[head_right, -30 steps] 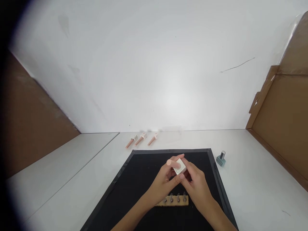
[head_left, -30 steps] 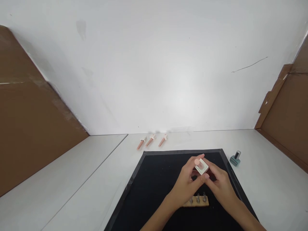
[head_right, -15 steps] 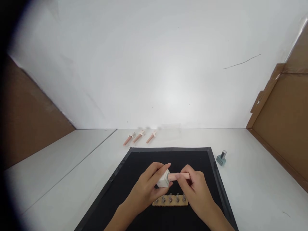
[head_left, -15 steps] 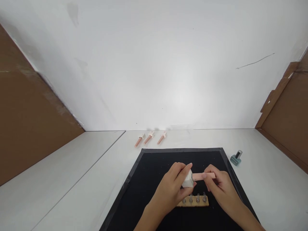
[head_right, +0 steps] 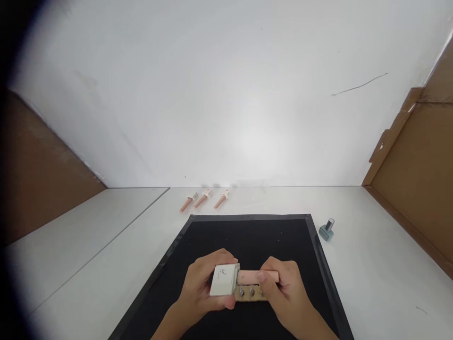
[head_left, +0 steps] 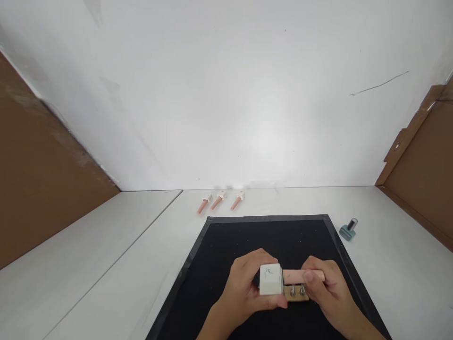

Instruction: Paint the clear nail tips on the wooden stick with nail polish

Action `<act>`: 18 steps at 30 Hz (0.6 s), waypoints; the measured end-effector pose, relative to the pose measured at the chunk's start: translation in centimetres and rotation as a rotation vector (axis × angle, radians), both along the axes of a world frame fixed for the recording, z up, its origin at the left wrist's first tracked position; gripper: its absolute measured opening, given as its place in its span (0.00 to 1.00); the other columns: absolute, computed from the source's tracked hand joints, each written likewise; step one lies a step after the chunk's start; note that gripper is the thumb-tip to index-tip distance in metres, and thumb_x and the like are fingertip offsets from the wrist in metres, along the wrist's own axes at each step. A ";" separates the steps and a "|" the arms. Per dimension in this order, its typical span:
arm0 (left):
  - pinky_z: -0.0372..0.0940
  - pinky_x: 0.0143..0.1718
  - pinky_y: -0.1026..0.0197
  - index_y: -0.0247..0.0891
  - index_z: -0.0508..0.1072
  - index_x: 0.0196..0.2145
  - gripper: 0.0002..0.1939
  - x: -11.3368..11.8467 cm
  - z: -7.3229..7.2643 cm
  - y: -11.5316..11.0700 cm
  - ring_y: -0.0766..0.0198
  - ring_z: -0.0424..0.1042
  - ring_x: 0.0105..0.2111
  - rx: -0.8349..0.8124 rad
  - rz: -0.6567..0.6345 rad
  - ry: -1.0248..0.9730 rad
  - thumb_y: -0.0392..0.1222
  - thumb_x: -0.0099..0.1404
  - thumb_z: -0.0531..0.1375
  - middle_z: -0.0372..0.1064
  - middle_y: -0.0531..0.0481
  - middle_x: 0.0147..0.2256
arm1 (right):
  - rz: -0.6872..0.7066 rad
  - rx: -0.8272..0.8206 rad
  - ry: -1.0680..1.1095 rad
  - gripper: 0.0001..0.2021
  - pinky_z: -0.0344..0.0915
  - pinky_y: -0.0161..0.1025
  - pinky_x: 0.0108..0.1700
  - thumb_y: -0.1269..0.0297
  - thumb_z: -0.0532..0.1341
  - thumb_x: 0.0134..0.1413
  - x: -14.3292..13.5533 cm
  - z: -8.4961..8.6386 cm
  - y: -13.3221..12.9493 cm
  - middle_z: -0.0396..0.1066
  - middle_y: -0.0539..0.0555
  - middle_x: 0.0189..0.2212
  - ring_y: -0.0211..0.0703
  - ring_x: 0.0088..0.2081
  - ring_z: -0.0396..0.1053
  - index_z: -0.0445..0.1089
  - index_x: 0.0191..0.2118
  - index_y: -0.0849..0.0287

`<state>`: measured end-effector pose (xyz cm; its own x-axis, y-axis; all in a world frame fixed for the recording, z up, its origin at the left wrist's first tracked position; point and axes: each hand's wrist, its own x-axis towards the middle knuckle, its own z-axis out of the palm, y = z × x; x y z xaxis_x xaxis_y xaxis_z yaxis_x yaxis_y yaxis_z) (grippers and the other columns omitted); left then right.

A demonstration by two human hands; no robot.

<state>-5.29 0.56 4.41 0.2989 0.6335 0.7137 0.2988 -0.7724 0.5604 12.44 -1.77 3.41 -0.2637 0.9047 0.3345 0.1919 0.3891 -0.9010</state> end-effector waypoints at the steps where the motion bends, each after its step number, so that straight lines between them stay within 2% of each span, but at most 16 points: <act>1: 0.54 0.14 0.68 0.39 0.69 0.27 0.25 0.1 -0.1 -0.1 0.69 0.61 0.14 -0.043 0.000 -0.014 0.66 0.54 0.55 0.66 0.53 0.17 | -0.009 0.016 -0.004 0.24 0.43 0.32 0.16 0.48 0.47 0.62 0.0 0.0 -0.1 0.45 0.43 0.13 0.31 0.15 0.45 0.51 0.19 0.56; 3: 0.52 0.14 0.67 0.38 0.68 0.23 0.26 0.3 -0.5 -0.2 0.70 0.58 0.13 -0.161 -0.007 -0.054 0.67 0.52 0.56 0.63 0.53 0.15 | -0.029 0.073 -0.034 0.24 0.44 0.31 0.16 0.49 0.45 0.63 0.0 -0.1 -0.3 0.46 0.43 0.14 0.32 0.14 0.46 0.51 0.19 0.56; 6: 0.49 0.12 0.67 0.37 0.65 0.18 0.29 0.5 -1.0 -0.3 0.71 0.55 0.11 -0.480 -0.050 -0.192 0.69 0.54 0.52 0.55 0.56 0.12 | -0.035 0.208 -0.156 0.22 0.46 0.32 0.17 0.51 0.46 0.63 0.1 -0.1 -0.3 0.49 0.44 0.15 0.32 0.15 0.49 0.55 0.21 0.57; 9: 0.50 0.10 0.68 0.38 0.61 0.18 0.28 0.5 -1.2 0.0 0.71 0.54 0.10 -0.731 -0.082 -0.269 0.69 0.52 0.52 0.50 0.58 0.13 | -0.027 0.203 -0.239 0.18 0.49 0.31 0.17 0.54 0.48 0.63 0.3 0.1 0.2 0.52 0.45 0.16 0.33 0.15 0.51 0.59 0.24 0.57; 11: 0.52 0.11 0.68 0.38 0.62 0.18 0.27 0.3 -1.1 0.2 0.71 0.56 0.11 -0.762 -0.049 -0.263 0.67 0.50 0.56 0.52 0.58 0.14 | -0.021 0.149 -0.235 0.15 0.54 0.31 0.19 0.56 0.49 0.62 0.5 0.3 0.6 0.58 0.47 0.18 0.35 0.18 0.55 0.63 0.28 0.57; 14: 0.53 0.12 0.68 0.37 0.63 0.19 0.25 0.3 -1.0 0.6 0.71 0.57 0.12 -0.779 0.046 -0.273 0.65 0.52 0.55 0.53 0.58 0.15 | -0.022 0.101 -0.185 0.11 0.61 0.33 0.23 0.57 0.52 0.61 0.8 0.3 1.0 0.65 0.52 0.26 0.40 0.24 0.63 0.66 0.38 0.56; 16: 0.53 0.12 0.68 0.37 0.64 0.20 0.24 0.4 -1.1 0.7 0.71 0.58 0.12 -0.793 0.084 -0.265 0.64 0.52 0.55 0.54 0.58 0.15 | -0.027 0.032 -0.143 0.12 0.62 0.33 0.23 0.56 0.51 0.61 1.0 0.3 1.2 0.65 0.50 0.24 0.40 0.24 0.64 0.66 0.42 0.56; 18: 0.53 0.13 0.68 0.37 0.64 0.20 0.24 0.6 -1.3 0.8 0.71 0.58 0.12 -0.808 0.088 -0.247 0.63 0.52 0.56 0.54 0.59 0.14 | -0.047 -0.014 -0.122 0.12 0.62 0.33 0.22 0.57 0.50 0.63 1.1 0.3 1.3 0.62 0.47 0.20 0.38 0.20 0.63 0.67 0.40 0.56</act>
<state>-4.68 1.37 3.12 0.1194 0.9903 0.0705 0.1359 -0.0867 0.9869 13.52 -0.42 3.68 -0.2589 0.9213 0.2901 0.3179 0.3649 -0.8751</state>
